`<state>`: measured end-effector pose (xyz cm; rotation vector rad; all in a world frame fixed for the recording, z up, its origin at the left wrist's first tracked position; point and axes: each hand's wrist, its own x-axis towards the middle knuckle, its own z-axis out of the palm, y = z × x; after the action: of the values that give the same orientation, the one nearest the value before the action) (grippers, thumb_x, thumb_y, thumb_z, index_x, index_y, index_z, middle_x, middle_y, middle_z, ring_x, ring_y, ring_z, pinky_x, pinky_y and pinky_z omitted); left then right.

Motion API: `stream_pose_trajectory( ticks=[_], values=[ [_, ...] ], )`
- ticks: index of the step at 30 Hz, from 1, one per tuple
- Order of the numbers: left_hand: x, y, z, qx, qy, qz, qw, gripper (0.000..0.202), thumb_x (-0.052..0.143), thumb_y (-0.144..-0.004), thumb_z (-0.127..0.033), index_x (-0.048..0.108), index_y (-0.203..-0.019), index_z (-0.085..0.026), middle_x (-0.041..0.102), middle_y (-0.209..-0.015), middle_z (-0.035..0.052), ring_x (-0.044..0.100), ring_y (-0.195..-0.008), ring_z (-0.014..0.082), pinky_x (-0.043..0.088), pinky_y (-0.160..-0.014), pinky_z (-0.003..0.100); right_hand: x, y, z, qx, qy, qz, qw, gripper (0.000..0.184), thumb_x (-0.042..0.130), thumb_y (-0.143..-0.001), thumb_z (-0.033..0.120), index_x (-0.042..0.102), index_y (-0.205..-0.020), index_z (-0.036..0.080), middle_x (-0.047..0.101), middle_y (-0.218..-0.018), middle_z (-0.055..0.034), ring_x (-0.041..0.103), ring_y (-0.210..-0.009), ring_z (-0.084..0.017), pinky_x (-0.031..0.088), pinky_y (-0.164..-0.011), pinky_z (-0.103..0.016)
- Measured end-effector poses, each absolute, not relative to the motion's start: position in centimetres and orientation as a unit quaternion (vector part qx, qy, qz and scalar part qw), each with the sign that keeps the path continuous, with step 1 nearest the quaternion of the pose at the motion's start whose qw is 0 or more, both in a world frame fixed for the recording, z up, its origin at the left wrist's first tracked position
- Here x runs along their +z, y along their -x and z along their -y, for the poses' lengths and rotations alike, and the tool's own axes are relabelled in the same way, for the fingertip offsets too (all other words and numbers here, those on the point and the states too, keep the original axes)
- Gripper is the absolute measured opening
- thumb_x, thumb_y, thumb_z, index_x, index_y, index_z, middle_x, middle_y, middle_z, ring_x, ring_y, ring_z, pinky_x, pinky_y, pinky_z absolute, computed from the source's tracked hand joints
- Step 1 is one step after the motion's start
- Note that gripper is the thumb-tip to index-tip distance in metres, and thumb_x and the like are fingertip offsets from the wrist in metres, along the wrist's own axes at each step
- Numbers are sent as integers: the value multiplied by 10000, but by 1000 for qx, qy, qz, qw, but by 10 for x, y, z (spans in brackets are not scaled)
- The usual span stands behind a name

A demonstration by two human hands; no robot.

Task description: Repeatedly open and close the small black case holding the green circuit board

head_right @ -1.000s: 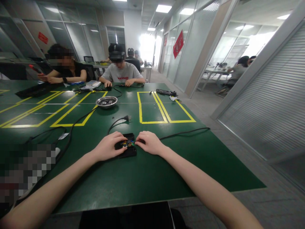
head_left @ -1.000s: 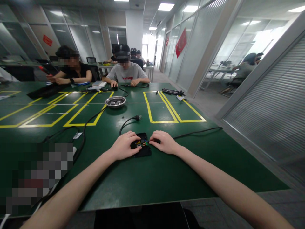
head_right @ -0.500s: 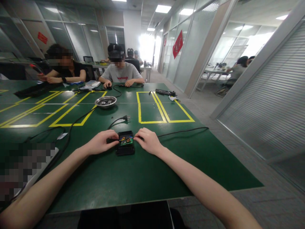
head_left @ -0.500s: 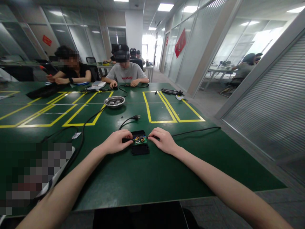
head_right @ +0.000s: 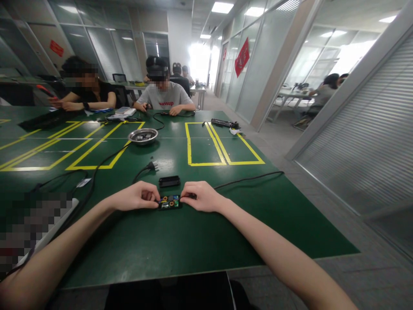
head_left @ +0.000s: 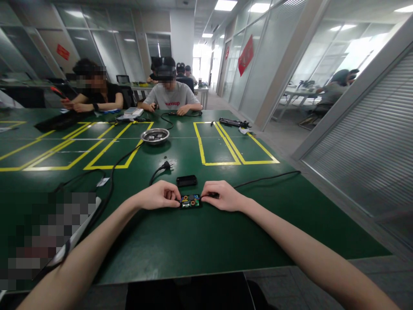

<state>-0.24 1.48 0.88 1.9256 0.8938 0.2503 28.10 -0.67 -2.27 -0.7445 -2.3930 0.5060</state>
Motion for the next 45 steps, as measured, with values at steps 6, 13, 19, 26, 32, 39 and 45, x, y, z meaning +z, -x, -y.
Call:
stream_pose_trajectory(
  ticks=[6, 13, 19, 26, 32, 39, 45],
  values=[
    [9, 4, -17, 98, -801, -366, 464, 307, 761, -801, -446, 718, -761, -145, 652, -695, -7, 509, -625, 114, 367, -567, 215, -20, -279, 8, 194, 276, 901, 273, 108, 660, -944, 220, 712, -858, 182, 671, -811, -36, 613, -703, -155, 472, -645, -261],
    [13, 5, -17, 89, -804, -363, 463, 306, 744, -815, -455, 742, -785, -150, 669, -707, 6, 514, -634, 121, 378, -583, 224, -21, -277, 9, 170, 281, 906, 268, 140, 633, -967, 237, 705, -859, 185, 679, -824, -38, 612, -696, -153, 465, -646, -262],
    [8, 4, -18, 108, -788, -377, 475, 356, 766, -795, -491, 731, -885, -148, 591, -658, -28, 476, -586, 108, 352, -548, 220, -25, -278, 5, 142, 304, 902, 274, 53, 699, -921, 227, 699, -889, 185, 664, -798, -16, 609, -679, -150, 439, -623, -259],
    [2, 7, -25, 157, -812, -376, 418, 366, 713, -836, -498, 645, -729, -154, 614, -708, -10, 509, -652, 126, 396, -611, 233, -29, -275, -3, 78, 297, 907, 290, 139, 610, -1003, 240, 713, -924, 191, 723, -913, -64, 668, -845, -196, 499, -752, -295],
    [-3, 7, -32, 187, -837, -367, 361, 278, 626, -877, -412, 639, -747, -167, 632, -759, 8, 552, -704, 155, 433, -659, 252, -28, -272, -10, -5, 293, 916, 275, 175, 586, -1014, 239, 719, -913, 187, 729, -899, -81, 629, -848, -215, 501, -757, -325],
    [2, 9, -28, 175, -903, -334, 203, 253, 579, -906, -333, 674, -733, -174, 655, -819, 40, 591, -712, 165, 443, -691, 277, -31, -272, -12, 8, 280, 921, 271, 170, 564, -1008, 204, 707, -916, 191, 726, -911, -72, 642, -850, -200, 508, -759, -310],
    [-13, 5, -33, 267, -828, -456, 188, 245, 589, -892, -347, 764, -869, -177, 708, -766, 35, 622, -706, 183, 453, -668, 285, -39, -267, -14, 48, 381, 867, 317, 127, 645, -959, 250, 706, -1048, 183, 727, -1034, -91, 654, -946, -228, 506, -850, -371]
  ],
)
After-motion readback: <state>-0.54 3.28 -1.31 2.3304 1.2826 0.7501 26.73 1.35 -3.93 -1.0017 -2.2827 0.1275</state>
